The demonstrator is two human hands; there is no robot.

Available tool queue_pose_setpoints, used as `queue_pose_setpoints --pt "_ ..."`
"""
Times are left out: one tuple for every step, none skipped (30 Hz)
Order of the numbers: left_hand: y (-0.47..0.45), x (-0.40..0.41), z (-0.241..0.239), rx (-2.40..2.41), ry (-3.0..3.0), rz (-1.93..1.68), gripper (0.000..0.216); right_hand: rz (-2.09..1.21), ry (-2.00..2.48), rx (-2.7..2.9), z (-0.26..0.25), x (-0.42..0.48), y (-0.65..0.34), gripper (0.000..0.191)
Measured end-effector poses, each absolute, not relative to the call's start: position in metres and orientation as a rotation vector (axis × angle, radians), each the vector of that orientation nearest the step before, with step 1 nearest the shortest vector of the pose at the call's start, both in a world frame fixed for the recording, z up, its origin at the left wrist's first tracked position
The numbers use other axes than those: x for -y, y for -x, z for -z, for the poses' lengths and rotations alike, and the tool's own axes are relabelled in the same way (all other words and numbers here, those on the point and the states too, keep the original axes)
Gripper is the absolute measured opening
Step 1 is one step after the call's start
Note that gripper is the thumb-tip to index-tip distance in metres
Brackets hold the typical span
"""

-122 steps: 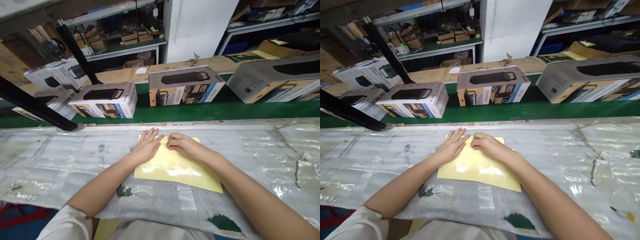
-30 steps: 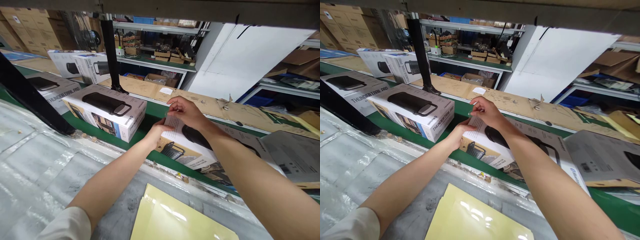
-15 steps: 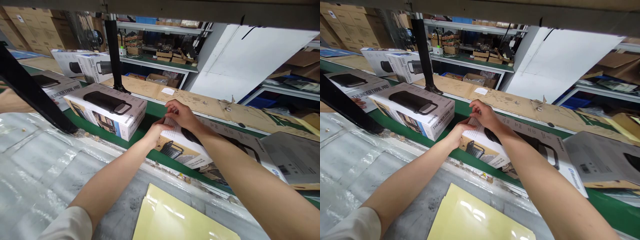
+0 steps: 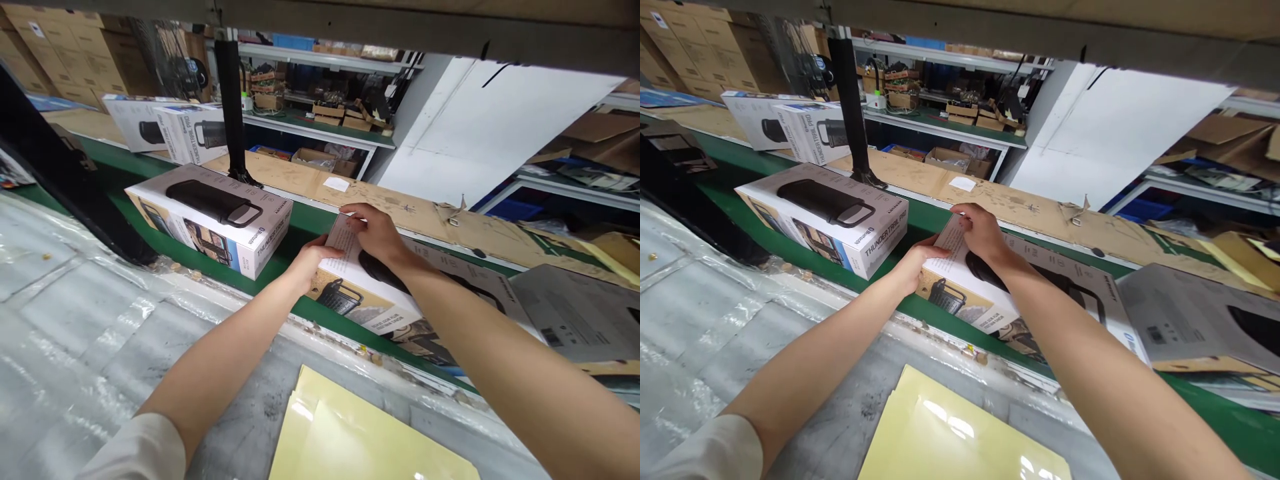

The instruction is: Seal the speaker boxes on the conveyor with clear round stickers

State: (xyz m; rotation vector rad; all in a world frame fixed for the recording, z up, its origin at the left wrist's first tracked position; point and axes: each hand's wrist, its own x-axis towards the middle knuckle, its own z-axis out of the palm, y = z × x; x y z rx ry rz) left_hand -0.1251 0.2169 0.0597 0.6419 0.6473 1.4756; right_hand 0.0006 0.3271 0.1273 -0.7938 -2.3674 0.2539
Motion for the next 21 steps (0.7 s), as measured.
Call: queue_pose_setpoints --pt "0.126 -0.218 -0.058 -0.644 -0.644 -1.477 0.050 -0.200 0.711 2.451 -0.128 -0.324 -0.004 0.042" --pt "0.126 -0.218 -0.057 -0.641 -0.643 -1.481 0.048 -0.142 0.624 2.550 -0.130 -0.320 -0.007 0.043" --pt "0.127 -0.219 -0.056 -0.638 -0.638 -1.490 0.045 -0.082 0.546 2.654 -0.131 -0.317 -0.008 0.043" --pt "0.127 -0.220 -0.056 -0.633 -0.633 -1.502 0.043 -0.015 0.483 2.746 -0.133 -0.314 -0.009 0.042" --pt "0.128 -0.221 -0.055 -0.626 -0.629 -1.516 0.041 0.058 0.438 2.823 -0.136 -0.312 -0.008 0.041" --pt "0.128 -0.222 -0.054 -0.621 -0.627 -1.525 0.040 0.131 0.415 2.882 -0.138 -0.309 -0.004 0.040" --pt "0.128 -0.223 -0.053 -0.623 -0.628 -1.531 0.038 0.202 0.412 2.929 -0.141 -0.308 0.001 0.038" --pt "0.128 -0.224 -0.053 -0.632 -0.625 -1.539 0.038 0.267 0.445 2.970 -0.143 -0.307 0.008 0.036" --pt "0.128 -0.224 -0.053 -0.652 -0.607 -1.559 0.040 0.319 0.509 3.009 -0.146 -0.306 0.017 0.032" --pt "0.128 -0.224 -0.054 -0.677 -0.576 -1.590 0.046 0.352 0.596 3.038 -0.148 -0.305 0.027 0.028" --pt "0.129 -0.223 -0.055 -0.698 -0.541 -1.626 0.055 0.364 0.693 3.055 -0.148 -0.305 0.036 0.024" --pt "0.129 -0.222 -0.056 -0.710 -0.516 -1.657 0.065 0.359 0.781 3.056 -0.149 -0.305 0.044 0.022" --pt "0.130 -0.221 -0.057 -0.710 -0.511 -1.674 0.074 0.345 0.855 3.043 -0.148 -0.305 0.048 0.022" --pt "0.132 -0.220 -0.059 -0.699 -0.532 -1.667 0.079 0.313 0.919 3.002 -0.146 -0.303 0.049 0.023" --pt "0.133 -0.219 -0.060 -0.682 -0.577 -1.636 0.079 0.263 0.978 2.938 -0.143 -0.299 0.043 0.026" --pt "0.134 -0.219 -0.061 -0.664 -0.632 -1.595 0.076 0.202 1.038 2.858 -0.140 -0.292 0.032 0.031" --pt "0.135 -0.220 -0.061 -0.654 -0.684 -1.559 0.071 0.138 1.099 2.771 -0.136 -0.281 0.015 0.037" --pt "0.136 -0.221 -0.060 -0.654 -0.727 -1.530 0.065 0.087 1.151 2.687 -0.133 -0.265 -0.006 0.041" --pt "0.137 -0.222 -0.060 -0.662 -0.759 -1.512 0.059 0.056 1.186 2.617 -0.130 -0.245 -0.031 0.044" --pt "0.138 -0.224 -0.059 -0.678 -0.780 -1.503 0.052 0.049 1.205 2.576 -0.128 -0.220 -0.058 0.045" --pt "0.139 -0.225 -0.057 -0.700 -0.795 -1.495 0.046 0.074 1.200 2.557 -0.126 -0.192 -0.084 0.044"
